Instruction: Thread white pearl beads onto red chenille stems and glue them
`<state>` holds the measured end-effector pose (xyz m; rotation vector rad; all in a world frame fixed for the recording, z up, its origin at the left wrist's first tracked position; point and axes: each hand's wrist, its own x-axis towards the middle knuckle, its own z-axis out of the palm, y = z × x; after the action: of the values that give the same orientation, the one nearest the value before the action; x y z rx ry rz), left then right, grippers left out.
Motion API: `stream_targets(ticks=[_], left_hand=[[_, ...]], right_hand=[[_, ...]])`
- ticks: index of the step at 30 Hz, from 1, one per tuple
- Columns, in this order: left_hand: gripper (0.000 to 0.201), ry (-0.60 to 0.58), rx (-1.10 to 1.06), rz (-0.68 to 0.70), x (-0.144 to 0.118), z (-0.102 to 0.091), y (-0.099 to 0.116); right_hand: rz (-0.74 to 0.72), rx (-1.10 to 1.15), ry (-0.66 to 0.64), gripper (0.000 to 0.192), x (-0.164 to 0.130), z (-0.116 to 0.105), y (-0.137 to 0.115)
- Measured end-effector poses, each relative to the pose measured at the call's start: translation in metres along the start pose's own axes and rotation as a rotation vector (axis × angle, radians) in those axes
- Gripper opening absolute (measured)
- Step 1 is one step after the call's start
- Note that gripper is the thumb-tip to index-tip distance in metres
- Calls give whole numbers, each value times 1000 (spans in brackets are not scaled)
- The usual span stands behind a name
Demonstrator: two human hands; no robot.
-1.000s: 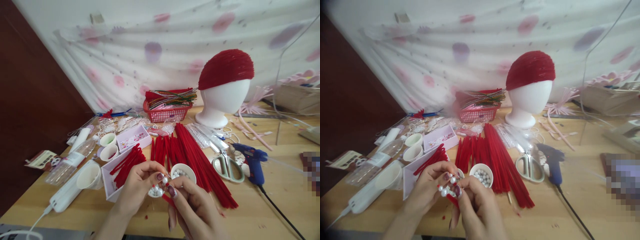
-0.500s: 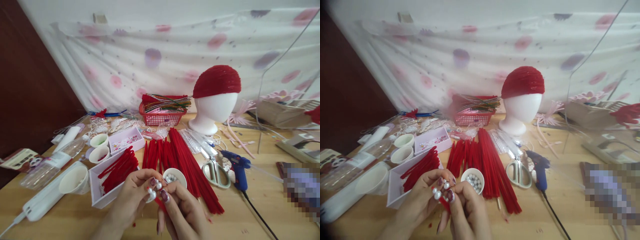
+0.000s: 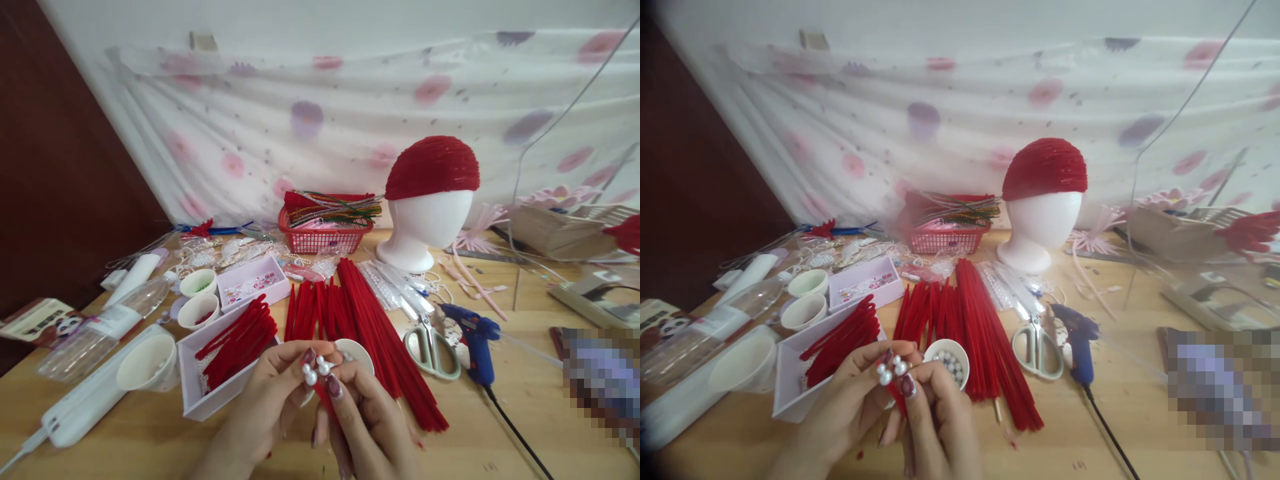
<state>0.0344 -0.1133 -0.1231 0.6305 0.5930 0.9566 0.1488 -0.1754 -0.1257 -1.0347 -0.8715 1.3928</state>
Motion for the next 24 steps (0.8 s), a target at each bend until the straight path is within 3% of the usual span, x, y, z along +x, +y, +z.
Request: stream_targets(ticks=[6, 10, 17, 24], left_hand=[[27, -12, 3, 6, 0, 3, -2], [45, -30, -92, 8, -3, 7, -7], [33, 255, 164, 128, -12, 17, -22], [29, 203, 161, 113, -13, 20, -29]], right_hand=[[-53, -42, 32, 43, 0, 0, 5], [-94, -54, 90, 41, -1, 1, 5], [-155, -134, 194, 38, -4, 3, 10], [-179, -151, 212, 36, -10, 1, 14]])
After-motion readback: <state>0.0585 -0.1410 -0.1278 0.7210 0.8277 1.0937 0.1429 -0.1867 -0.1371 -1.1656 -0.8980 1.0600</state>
